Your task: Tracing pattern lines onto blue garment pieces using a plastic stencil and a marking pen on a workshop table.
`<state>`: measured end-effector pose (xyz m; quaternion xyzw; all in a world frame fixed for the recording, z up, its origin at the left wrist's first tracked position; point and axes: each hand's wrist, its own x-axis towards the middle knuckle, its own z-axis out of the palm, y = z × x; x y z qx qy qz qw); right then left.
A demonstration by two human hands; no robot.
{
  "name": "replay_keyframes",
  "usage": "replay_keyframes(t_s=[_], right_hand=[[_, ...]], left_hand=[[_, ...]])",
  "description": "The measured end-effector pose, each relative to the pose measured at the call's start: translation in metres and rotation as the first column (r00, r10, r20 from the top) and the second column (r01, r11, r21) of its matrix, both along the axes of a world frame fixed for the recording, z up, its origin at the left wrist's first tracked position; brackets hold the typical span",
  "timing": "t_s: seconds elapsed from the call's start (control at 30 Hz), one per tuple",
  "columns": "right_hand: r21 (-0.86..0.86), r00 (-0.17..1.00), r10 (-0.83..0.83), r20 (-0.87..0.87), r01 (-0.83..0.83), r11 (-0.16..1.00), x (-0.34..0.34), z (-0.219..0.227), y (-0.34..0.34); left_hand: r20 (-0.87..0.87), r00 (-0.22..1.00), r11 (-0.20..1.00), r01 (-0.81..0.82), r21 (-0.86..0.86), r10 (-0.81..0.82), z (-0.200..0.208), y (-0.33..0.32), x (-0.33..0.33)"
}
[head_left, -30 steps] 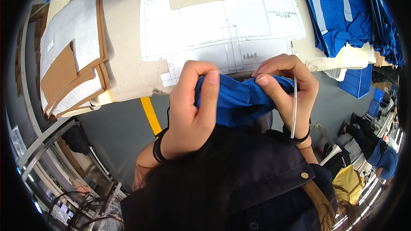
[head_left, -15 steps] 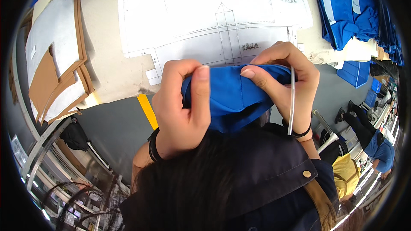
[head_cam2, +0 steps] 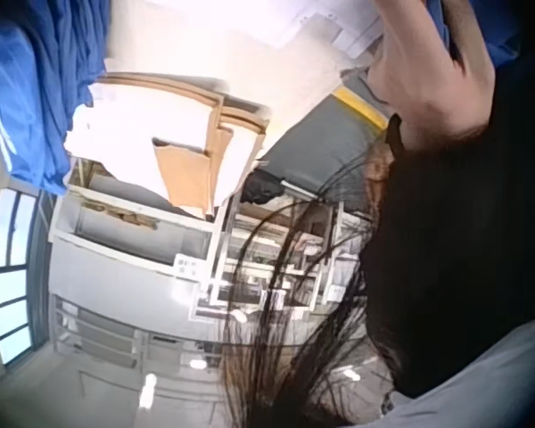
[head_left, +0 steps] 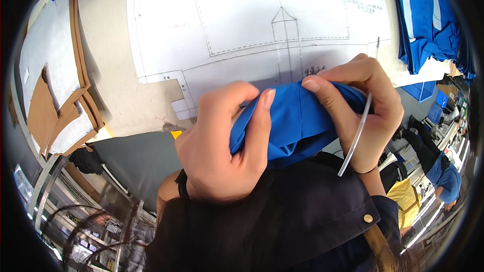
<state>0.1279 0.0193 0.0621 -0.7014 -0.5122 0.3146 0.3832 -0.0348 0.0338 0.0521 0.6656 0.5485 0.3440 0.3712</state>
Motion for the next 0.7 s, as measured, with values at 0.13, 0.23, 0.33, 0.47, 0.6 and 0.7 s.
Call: replay_keyframes(t_s=[0.13,0.23,0.33,0.47,0.6,0.7], right_hand=[[-0.03,0.999,-0.002,0.041,0.003,1.0,-0.001,-0.007,0.006],[-0.034,0.995,0.028,0.098,-0.025,0.999,-0.003,-0.008,0.009],[-0.027,0.993,0.06,0.104,-0.058,0.998,-0.002,-0.008,0.01],[-0.029,0.992,0.055,0.114,-0.052,0.998,-0.001,-0.009,0.01],[-0.022,0.986,0.064,0.151,-0.062,0.998,0.0,-0.01,0.011],[0.002,0.981,0.076,0.177,-0.078,0.997,0.0,-0.009,0.01]], left_hand=[[-0.118,0.989,0.991,-0.072,0.113,0.086,-0.011,0.008,0.005],[-0.307,0.95,0.976,0.017,0.218,0.052,-0.01,0.011,0.004],[-0.403,0.913,0.98,0.023,0.2,0.061,-0.007,0.012,0.003],[-0.44,0.889,0.948,0.022,0.319,0.127,-0.012,0.013,0.009],[-0.388,0.901,0.842,0.051,0.537,0.193,-0.009,0.008,0.014],[-0.144,0.971,0.9,0.232,0.369,-0.192,-0.009,-0.002,0.01]])
